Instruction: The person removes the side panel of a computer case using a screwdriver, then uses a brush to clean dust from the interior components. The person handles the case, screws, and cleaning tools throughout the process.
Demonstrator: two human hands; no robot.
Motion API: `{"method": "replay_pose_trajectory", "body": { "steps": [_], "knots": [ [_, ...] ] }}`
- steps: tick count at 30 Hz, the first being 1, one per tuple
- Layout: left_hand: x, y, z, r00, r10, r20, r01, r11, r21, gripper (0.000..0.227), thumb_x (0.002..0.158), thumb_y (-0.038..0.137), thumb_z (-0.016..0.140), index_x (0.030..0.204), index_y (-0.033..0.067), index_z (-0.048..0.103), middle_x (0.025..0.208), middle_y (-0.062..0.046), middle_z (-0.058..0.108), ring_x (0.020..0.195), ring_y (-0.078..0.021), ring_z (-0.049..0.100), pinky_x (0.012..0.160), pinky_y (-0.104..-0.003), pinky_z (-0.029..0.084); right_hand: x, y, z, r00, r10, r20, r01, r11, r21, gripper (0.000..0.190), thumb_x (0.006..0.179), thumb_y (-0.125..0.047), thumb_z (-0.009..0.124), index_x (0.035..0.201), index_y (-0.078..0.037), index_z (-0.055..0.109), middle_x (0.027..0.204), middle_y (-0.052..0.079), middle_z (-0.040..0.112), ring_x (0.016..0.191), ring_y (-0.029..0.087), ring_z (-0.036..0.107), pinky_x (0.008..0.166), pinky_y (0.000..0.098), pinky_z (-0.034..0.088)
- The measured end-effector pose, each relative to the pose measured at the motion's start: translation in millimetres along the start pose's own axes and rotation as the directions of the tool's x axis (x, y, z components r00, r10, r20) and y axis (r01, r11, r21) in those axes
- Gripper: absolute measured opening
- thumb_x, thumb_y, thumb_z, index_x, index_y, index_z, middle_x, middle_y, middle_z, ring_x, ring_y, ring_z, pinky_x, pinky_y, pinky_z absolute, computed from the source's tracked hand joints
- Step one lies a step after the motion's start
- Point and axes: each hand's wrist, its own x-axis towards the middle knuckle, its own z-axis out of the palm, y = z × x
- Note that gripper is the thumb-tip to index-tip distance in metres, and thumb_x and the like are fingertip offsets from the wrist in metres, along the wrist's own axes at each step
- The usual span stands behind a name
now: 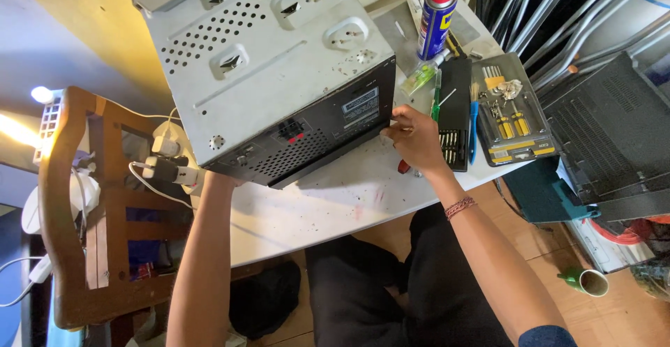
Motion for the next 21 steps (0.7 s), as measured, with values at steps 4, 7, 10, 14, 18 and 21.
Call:
{"method": "replay_pose_trajectory", "body": {
  "steps": [4,7,10,14,18,21],
  "knots": [
    [-4,3,5,0.996,0.013,0.09,-0.01,0.999,-0.037,0.046,0.104,0.04,0.047,0.126,0.0028,0.063,0.114,-0.015,0.071,0.094,-0.0236,0.07,0.074,-0.041,0.061,0,2,0,0.998,-0.059,-0.019,0.058,0.998,-0.03,0.023,0.088,0.007,0.075,0.106,0.003,0.062,0.095,0.013,0.077,0.088,0.014,0.074,0.076,0.0285,0.061],
    [-5,4,6,0.997,-0.068,0.043,0.069,0.998,-0.007,0.048,0.106,0.042,0.048,0.124,0.0007,0.066,0.112,-0.016,0.072,0.091,-0.023,0.069,0.073,-0.041,0.06,-2,3,0,0.999,-0.044,-0.015,0.043,0.999,-0.007,0.022,0.089,0.008,0.075,0.106,0.002,0.062,0.092,0.014,0.077,0.089,0.015,0.074,0.076,0.0287,0.062],
    [-4,1,4,0.994,-0.053,0.1,0.058,0.997,-0.046,0.043,0.106,0.037,0.048,0.126,0.0032,0.064,0.113,-0.014,0.072,0.093,-0.0226,0.069,0.076,-0.04,0.061,-1,4,-1,0.995,-0.102,-0.003,0.102,0.995,-0.02,0.025,0.086,0.008,0.074,0.106,0.001,0.062,0.095,0.014,0.077,0.093,0.015,0.075,0.078,0.0279,0.063],
    [8,-5,-13,0.992,-0.046,0.117,0.059,0.992,-0.109,0.045,0.11,0.039,0.051,0.125,-0.0001,0.067,0.106,-0.016,0.073,0.085,-0.0211,0.069,0.065,-0.038,0.058,-1,0,-1,0.999,-0.047,-0.01,0.047,0.999,0.004,0.024,0.087,0.008,0.075,0.107,0.002,0.063,0.102,0.016,0.078,0.091,0.016,0.075,0.074,0.029,0.061],
    [-13,6,14,0.994,-0.058,0.093,0.062,0.997,-0.037,0.047,0.105,0.042,0.052,0.122,0.0005,0.068,0.105,-0.016,0.074,0.086,-0.0213,0.069,0.066,-0.041,0.058,-2,0,-1,0.999,-0.028,-0.016,0.028,1.0,-0.01,0.023,0.088,0.007,0.075,0.108,0.002,0.064,0.101,0.018,0.078,0.089,0.017,0.076,0.075,0.0294,0.061],
    [-26,10,27,0.996,-0.073,0.046,0.074,0.997,-0.003,0.049,0.101,0.044,0.052,0.121,0.0021,0.068,0.105,-0.015,0.074,0.089,-0.0215,0.069,0.07,-0.042,0.059,-2,1,-1,0.997,-0.075,-0.012,0.076,0.997,0.028,0.023,0.088,0.007,0.075,0.108,0.002,0.064,0.105,0.018,0.078,0.092,0.017,0.076,0.078,0.0291,0.062]
  ]
}}
